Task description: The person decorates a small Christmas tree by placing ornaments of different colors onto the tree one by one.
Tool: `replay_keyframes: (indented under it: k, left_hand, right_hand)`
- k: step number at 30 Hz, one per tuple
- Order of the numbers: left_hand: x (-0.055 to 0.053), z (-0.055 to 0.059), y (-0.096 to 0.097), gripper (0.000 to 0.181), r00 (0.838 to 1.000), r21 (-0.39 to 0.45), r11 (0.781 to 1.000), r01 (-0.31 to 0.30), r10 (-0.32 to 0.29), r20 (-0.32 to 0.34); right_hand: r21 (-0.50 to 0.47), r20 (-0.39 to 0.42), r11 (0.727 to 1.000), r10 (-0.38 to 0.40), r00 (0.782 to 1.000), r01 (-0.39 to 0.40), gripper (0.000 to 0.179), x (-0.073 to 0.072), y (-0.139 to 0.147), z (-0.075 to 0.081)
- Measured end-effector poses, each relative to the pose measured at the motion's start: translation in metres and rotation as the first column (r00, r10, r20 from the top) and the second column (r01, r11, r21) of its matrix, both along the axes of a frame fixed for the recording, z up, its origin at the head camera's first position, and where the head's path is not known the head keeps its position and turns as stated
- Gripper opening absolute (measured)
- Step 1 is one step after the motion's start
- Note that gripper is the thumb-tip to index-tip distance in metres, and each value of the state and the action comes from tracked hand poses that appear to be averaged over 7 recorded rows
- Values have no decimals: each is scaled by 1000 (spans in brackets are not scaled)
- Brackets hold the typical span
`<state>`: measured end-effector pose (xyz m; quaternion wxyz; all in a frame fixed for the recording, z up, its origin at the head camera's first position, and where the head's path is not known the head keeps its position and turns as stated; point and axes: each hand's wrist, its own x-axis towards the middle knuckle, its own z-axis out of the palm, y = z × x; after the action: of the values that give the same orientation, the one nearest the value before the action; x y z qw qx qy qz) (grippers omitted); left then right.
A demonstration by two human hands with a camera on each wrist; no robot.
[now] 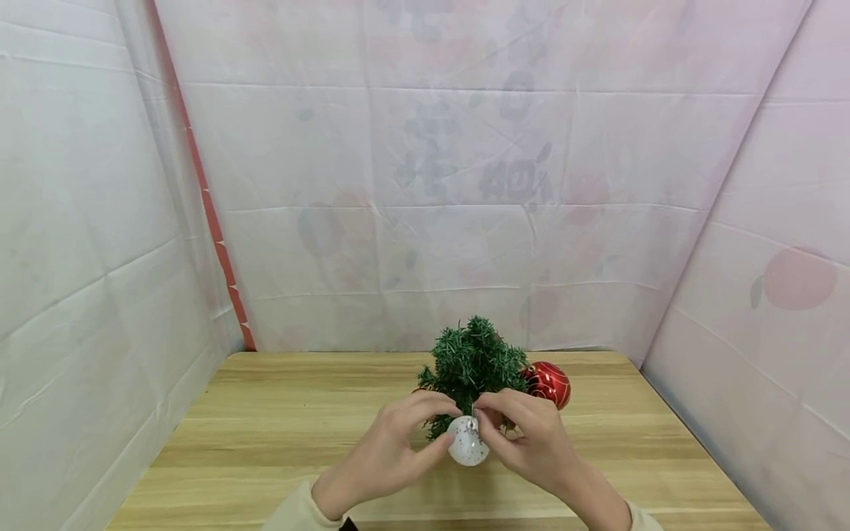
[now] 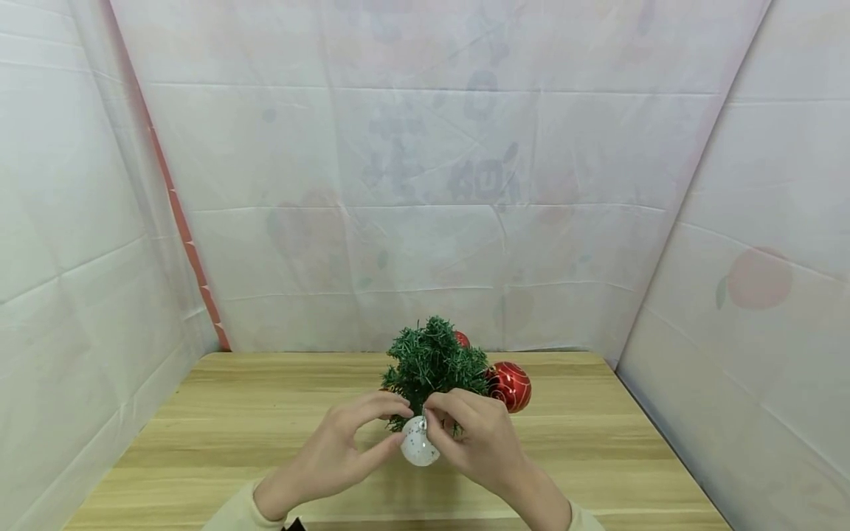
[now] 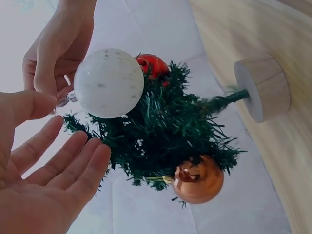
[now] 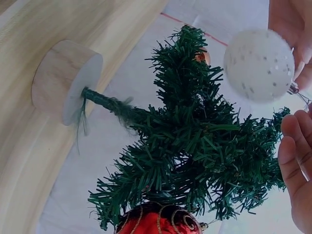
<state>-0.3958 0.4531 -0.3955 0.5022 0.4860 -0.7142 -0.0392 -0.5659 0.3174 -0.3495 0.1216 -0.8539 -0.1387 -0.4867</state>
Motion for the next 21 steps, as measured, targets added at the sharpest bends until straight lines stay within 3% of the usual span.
replay_keyframes:
  k: [8,21]
  left_hand:
    - [-11,9,-6,19,998,42,999,-27,29,-62]
    - [-17,15,-12,11,994,10,994,-107,107,-29]
  right_hand:
    - [0,-1,1000,-5,1000,5,17,0,-3,-4]
    - [-9,-13,1000,-25,1000,25,17,-3,-11,-14]
